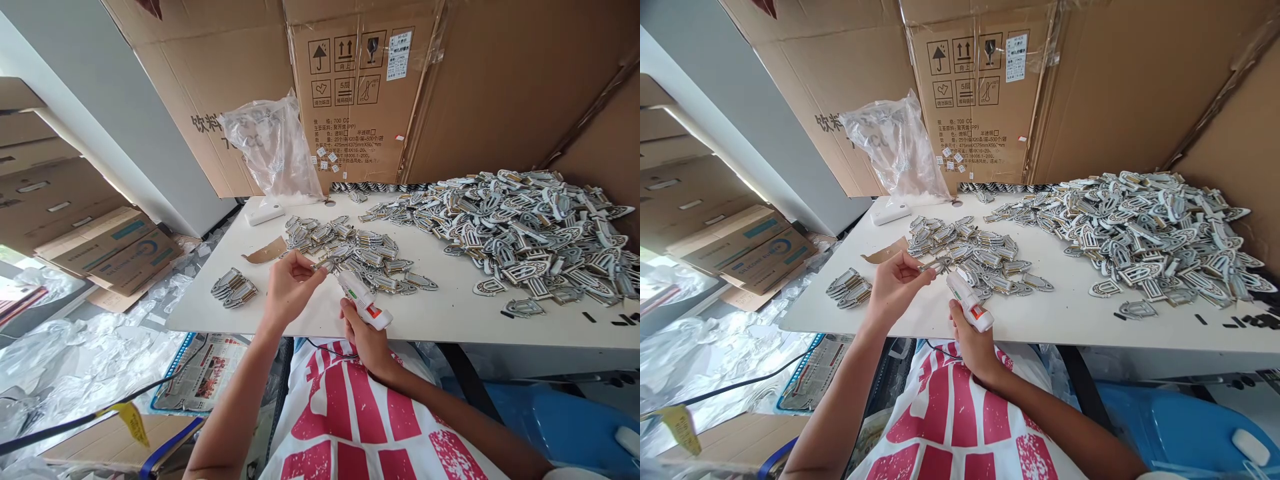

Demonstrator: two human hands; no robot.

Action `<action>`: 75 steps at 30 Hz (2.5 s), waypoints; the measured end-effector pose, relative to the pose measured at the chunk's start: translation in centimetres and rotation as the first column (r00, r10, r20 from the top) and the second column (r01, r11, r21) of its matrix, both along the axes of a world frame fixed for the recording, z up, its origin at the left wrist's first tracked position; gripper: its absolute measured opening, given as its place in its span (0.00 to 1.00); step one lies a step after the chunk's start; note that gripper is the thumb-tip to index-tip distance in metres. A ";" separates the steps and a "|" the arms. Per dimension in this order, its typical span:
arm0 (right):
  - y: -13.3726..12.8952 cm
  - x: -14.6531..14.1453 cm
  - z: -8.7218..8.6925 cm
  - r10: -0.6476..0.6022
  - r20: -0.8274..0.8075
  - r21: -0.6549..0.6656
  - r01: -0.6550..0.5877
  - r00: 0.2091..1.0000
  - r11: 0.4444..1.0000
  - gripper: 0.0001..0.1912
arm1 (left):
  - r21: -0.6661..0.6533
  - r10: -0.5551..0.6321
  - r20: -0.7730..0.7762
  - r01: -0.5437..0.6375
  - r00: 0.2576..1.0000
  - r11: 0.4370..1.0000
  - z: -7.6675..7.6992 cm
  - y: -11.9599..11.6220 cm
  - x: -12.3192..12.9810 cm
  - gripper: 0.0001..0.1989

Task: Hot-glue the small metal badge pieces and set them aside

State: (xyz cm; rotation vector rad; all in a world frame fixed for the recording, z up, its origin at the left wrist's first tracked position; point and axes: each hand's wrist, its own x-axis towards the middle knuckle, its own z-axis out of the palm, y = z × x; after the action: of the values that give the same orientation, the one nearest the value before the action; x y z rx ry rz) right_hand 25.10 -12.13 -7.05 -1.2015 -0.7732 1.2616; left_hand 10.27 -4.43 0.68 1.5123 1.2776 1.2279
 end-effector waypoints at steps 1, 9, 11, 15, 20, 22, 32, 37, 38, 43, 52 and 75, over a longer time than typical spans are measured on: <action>0.0 0.0 0.1 0.006 0.004 0.009 -0.007 1.000 1.000 0.32 | 0.013 0.009 -0.008 -0.009 1.000 1.000 0.0 0.0 0.1 0.15; 0.1 0.3 0.6 0.048 0.046 0.059 -0.051 0.998 0.997 0.26 | 0.217 0.093 -0.150 -0.059 0.984 0.974 0.2 -0.6 0.7 0.10; 0.2 0.4 0.7 0.059 0.043 0.068 -0.062 0.997 0.996 0.26 | 0.262 0.089 -0.209 -0.032 0.974 0.965 0.3 -0.6 0.6 0.09; 0.3 0.5 0.4 0.084 0.031 0.083 -0.087 0.996 0.993 0.26 | 0.323 0.064 -0.298 0.038 0.953 0.946 0.5 -0.4 0.0 0.09; 0.5 0.5 -0.1 0.135 -0.005 0.082 -0.134 0.991 0.988 0.25 | 0.312 0.036 -0.301 0.062 0.953 0.948 0.3 0.1 -0.5 0.09; 0.5 0.5 -0.2 0.136 -0.024 0.085 -0.134 0.990 0.987 0.24 | 0.297 0.033 -0.274 0.052 0.961 0.953 0.2 0.4 -0.5 0.09; 0.2 0.5 -0.9 0.092 -0.111 0.175 -0.072 0.990 0.982 0.23 | 0.065 -0.004 0.124 -0.004 0.992 0.998 -0.5 2.1 -1.6 0.22; 0.3 0.4 -0.8 0.067 -0.098 0.167 -0.050 0.993 0.985 0.22 | 0.031 -0.103 0.226 0.098 0.969 0.995 -0.7 2.7 -2.5 0.23; 0.3 0.4 -0.8 0.069 -0.097 0.165 -0.053 0.993 0.985 0.22 | 0.028 -0.105 0.231 0.101 0.967 0.994 -0.7 2.7 -2.6 0.22; 0.3 0.3 -1.2 0.093 -0.079 0.149 -0.080 0.993 0.986 0.23 | 0.045 -0.057 0.204 0.048 0.977 0.998 -0.8 2.9 -2.7 0.17; 0.5 0.2 -1.2 0.078 -0.087 0.138 -0.065 0.993 0.988 0.24 | -0.042 -0.020 0.322 0.035 0.946 0.998 -0.5 2.8 -2.5 0.27; -0.2 0.0 0.0 0.079 -0.001 0.046 -0.078 0.997 0.996 0.32 | -0.007 -0.096 -0.082 0.096 0.992 0.995 -0.4 1.8 -1.6 0.17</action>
State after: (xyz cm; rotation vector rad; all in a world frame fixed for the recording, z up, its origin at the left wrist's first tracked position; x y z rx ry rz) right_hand 25.06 -12.33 -7.05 -1.1415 -0.8501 1.3025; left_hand 8.67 -2.60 0.25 1.6178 1.2443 1.1113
